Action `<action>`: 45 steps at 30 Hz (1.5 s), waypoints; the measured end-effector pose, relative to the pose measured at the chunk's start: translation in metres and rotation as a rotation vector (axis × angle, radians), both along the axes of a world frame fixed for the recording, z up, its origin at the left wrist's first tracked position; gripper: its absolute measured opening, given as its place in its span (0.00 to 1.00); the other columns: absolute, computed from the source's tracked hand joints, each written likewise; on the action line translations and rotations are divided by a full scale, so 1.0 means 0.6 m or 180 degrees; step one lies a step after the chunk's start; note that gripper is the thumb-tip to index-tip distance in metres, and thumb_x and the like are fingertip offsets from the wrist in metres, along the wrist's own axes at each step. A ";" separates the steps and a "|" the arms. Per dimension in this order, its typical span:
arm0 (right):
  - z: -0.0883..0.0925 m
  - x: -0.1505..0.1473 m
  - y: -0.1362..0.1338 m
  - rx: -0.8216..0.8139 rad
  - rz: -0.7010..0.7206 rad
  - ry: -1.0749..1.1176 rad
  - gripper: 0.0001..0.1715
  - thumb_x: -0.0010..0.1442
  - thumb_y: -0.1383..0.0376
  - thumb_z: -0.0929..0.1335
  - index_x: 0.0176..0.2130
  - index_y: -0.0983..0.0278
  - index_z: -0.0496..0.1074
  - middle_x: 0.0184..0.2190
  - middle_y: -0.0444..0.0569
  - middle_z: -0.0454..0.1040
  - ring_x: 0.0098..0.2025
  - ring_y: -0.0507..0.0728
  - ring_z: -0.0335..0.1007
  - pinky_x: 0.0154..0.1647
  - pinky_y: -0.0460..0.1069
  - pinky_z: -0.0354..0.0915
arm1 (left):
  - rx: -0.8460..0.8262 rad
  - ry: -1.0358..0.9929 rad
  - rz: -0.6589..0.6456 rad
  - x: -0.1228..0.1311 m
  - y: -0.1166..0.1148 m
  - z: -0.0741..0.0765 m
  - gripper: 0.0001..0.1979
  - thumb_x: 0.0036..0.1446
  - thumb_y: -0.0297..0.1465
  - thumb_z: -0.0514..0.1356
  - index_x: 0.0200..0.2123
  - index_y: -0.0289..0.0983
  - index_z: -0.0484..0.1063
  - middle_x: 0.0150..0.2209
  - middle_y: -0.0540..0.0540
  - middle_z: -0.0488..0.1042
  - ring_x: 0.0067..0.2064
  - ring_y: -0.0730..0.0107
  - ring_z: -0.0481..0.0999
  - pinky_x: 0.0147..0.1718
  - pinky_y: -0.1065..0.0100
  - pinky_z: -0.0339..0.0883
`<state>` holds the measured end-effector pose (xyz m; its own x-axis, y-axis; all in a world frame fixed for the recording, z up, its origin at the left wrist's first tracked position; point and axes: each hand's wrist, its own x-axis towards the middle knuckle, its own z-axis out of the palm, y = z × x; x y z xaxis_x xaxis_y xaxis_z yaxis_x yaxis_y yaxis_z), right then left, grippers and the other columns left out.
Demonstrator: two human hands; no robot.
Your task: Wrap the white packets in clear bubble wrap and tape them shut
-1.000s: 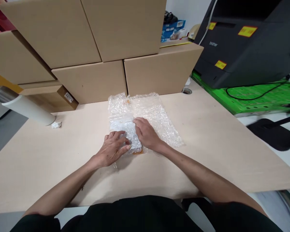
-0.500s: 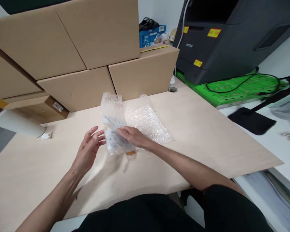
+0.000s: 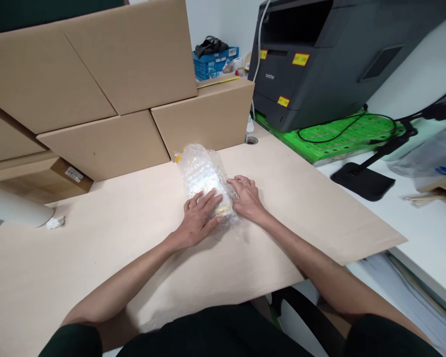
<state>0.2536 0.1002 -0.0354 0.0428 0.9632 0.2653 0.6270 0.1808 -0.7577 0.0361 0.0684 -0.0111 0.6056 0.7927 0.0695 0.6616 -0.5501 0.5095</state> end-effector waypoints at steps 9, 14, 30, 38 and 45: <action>0.032 -0.035 0.051 -0.1352 0.0151 0.1938 0.26 0.42 0.50 0.77 0.35 0.64 0.74 0.30 0.48 0.77 0.34 0.57 0.71 0.35 0.50 0.66 | 0.0187 0.0387 -0.0060 0.019 0.005 -0.020 0.29 0.67 0.48 0.51 0.68 0.46 0.58 0.71 0.46 0.54 0.71 0.36 0.44 0.64 0.37 0.40; 0.052 -0.067 0.053 -0.1667 0.0273 0.2293 0.21 0.38 0.57 0.79 0.25 0.64 0.69 0.20 0.42 0.71 0.24 0.53 0.66 0.25 0.48 0.61 | 0.0144 0.0131 0.0052 0.005 0.013 -0.005 0.29 0.67 0.49 0.49 0.68 0.48 0.58 0.72 0.47 0.51 0.71 0.40 0.46 0.65 0.39 0.42; 0.104 -0.124 -0.020 -0.1368 0.0803 0.3061 0.23 0.43 0.51 0.79 0.31 0.63 0.73 0.24 0.42 0.73 0.24 0.52 0.66 0.27 0.48 0.62 | -0.2595 -0.3289 0.0617 -0.159 -0.008 0.075 0.40 0.45 0.51 0.72 0.59 0.45 0.67 0.55 0.40 0.74 0.53 0.52 0.76 0.46 0.59 0.72; 0.026 -0.163 0.052 -0.0352 0.0228 0.0894 0.23 0.54 0.45 0.70 0.35 0.62 0.71 0.33 0.50 0.73 0.40 0.61 0.69 0.44 0.56 0.66 | -0.2112 -0.3696 0.2341 -0.154 0.034 -0.002 0.45 0.37 0.34 0.75 0.58 0.38 0.59 0.28 0.54 0.73 0.27 0.72 0.73 0.29 0.70 0.65; 0.005 -0.145 0.052 -0.0067 0.1095 -0.0796 0.40 0.62 0.41 0.63 0.63 0.61 0.65 0.70 0.58 0.54 0.69 0.69 0.49 0.66 0.66 0.49 | -0.1470 -0.3372 0.2337 -0.152 0.049 -0.040 0.43 0.44 0.34 0.72 0.62 0.45 0.57 0.31 0.55 0.68 0.27 0.76 0.69 0.29 0.72 0.64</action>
<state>0.1664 0.1317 -0.0323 -0.3453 0.9155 0.2067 0.6978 0.3977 -0.5957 -0.0548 0.0978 -0.0351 -0.1373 0.9828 -0.1236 -0.0932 0.1114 0.9894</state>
